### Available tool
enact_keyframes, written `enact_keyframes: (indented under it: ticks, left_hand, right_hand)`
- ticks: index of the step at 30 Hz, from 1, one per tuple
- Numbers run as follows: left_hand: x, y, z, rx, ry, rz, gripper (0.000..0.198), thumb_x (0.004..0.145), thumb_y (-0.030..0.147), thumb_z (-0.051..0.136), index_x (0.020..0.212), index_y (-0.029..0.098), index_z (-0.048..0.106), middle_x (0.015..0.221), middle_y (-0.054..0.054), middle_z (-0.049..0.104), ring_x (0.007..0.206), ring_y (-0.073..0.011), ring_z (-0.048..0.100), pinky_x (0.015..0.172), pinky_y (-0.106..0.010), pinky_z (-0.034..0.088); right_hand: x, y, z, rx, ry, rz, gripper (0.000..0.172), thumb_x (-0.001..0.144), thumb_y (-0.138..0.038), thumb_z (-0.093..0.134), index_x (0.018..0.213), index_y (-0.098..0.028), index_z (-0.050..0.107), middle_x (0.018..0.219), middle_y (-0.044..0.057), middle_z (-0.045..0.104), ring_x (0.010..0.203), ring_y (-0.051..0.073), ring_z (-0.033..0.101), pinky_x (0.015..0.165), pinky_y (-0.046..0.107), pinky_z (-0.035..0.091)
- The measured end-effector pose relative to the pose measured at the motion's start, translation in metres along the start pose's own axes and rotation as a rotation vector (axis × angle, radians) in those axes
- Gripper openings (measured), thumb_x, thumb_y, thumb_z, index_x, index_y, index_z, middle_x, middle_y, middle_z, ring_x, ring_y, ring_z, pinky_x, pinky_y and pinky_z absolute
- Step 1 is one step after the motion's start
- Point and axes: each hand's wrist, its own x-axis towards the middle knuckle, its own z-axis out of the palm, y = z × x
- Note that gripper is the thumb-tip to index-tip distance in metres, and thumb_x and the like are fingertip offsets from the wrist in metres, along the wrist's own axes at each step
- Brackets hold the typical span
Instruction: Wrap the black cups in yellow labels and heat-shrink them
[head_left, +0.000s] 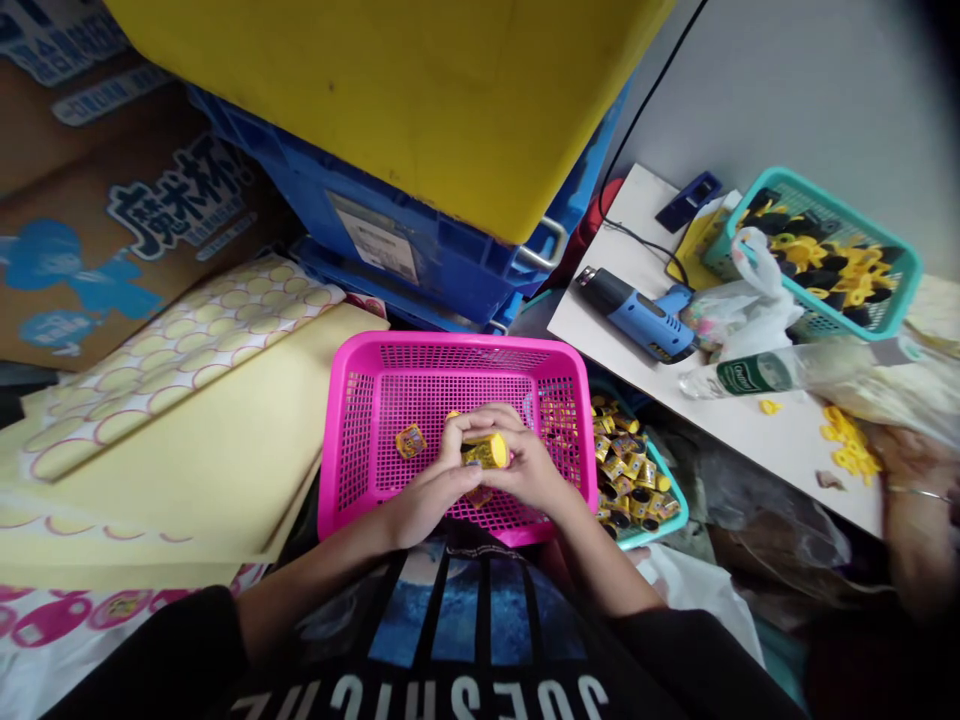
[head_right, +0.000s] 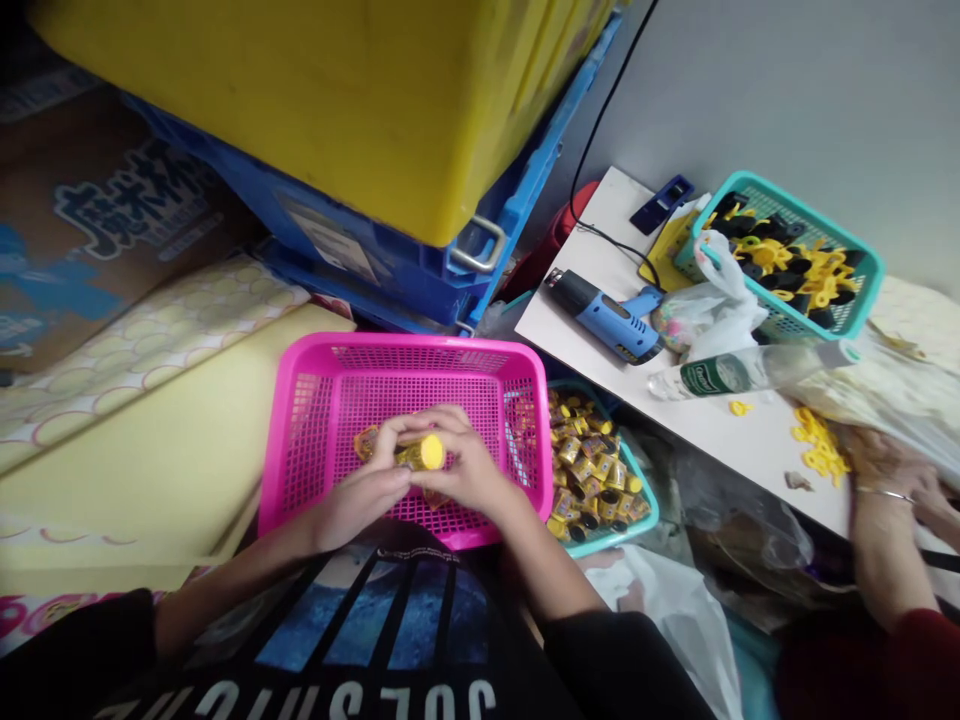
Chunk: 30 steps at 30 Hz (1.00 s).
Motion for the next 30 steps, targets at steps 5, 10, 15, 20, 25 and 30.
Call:
enact_keyframes:
  ticks: [5, 10, 15, 20, 25, 30]
  left_hand:
    - [0.007, 0.001, -0.006, 0.167, 0.022, 0.068, 0.039, 0.089, 0.024, 0.056, 0.125, 0.027, 0.043, 0.132, -0.008, 0.051, 0.129, -0.0255, 0.046, 0.11, -0.045, 0.036]
    - [0.007, 0.014, -0.011, 0.223, 0.159, 0.126, 0.026, 0.085, 0.026, 0.066, 0.11, 0.021, 0.059, 0.119, -0.01, 0.064, 0.114, -0.0233, 0.061, 0.103, -0.043, 0.046]
    - [0.002, 0.023, -0.014, 0.194, 0.217, 0.129, 0.034, 0.073, 0.02, 0.078, 0.105, 0.019, 0.067, 0.115, -0.008, 0.071, 0.11, -0.0224, 0.066, 0.103, -0.045, 0.05]
    - [-0.002, 0.028, -0.013, 0.164, 0.092, 0.039, 0.04, 0.078, 0.017, 0.073, 0.117, 0.023, 0.067, 0.123, -0.009, 0.069, 0.112, -0.021, 0.066, 0.104, -0.044, 0.05]
    - [-0.003, 0.027, -0.012, 0.178, 0.07, -0.018, 0.041, 0.072, 0.018, 0.079, 0.112, 0.023, 0.072, 0.105, -0.007, 0.076, 0.09, -0.0197, 0.074, 0.088, -0.038, 0.06]
    - [-0.002, 0.028, -0.013, 0.167, 0.031, 0.015, 0.04, 0.071, 0.017, 0.08, 0.108, 0.028, 0.073, 0.106, -0.005, 0.076, 0.089, -0.0154, 0.074, 0.084, -0.025, 0.059]
  right_hand:
    - [-0.001, 0.003, 0.004, 0.011, 0.042, 0.065, 0.031, 0.079, -0.045, 0.074, 0.105, -0.029, 0.07, 0.111, 0.006, 0.065, 0.109, 0.025, 0.055, 0.097, 0.05, 0.043]
    - [-0.008, -0.001, 0.005, 0.165, 0.15, 0.103, 0.06, 0.078, -0.044, 0.076, 0.132, -0.035, 0.052, 0.126, 0.006, 0.059, 0.119, 0.024, 0.054, 0.102, 0.05, 0.043]
    - [-0.01, -0.008, 0.0, 0.158, 0.205, 0.061, 0.052, 0.076, -0.043, 0.078, 0.123, -0.032, 0.058, 0.114, 0.005, 0.061, 0.11, 0.022, 0.058, 0.096, 0.043, 0.048]
    - [-0.006, -0.015, -0.005, 0.104, 0.205, 0.019, 0.036, 0.077, -0.041, 0.078, 0.109, -0.03, 0.065, 0.104, 0.004, 0.059, 0.099, 0.02, 0.059, 0.087, 0.04, 0.051]
    - [-0.008, -0.017, -0.006, 0.162, 0.154, 0.003, 0.043, 0.072, -0.047, 0.08, 0.108, -0.029, 0.067, 0.104, 0.004, 0.062, 0.096, 0.019, 0.061, 0.086, 0.038, 0.052]
    - [-0.01, -0.018, -0.001, 0.27, 0.18, 0.0, 0.041, 0.073, -0.046, 0.079, 0.106, -0.025, 0.067, 0.103, 0.004, 0.063, 0.096, 0.018, 0.062, 0.085, 0.034, 0.052]
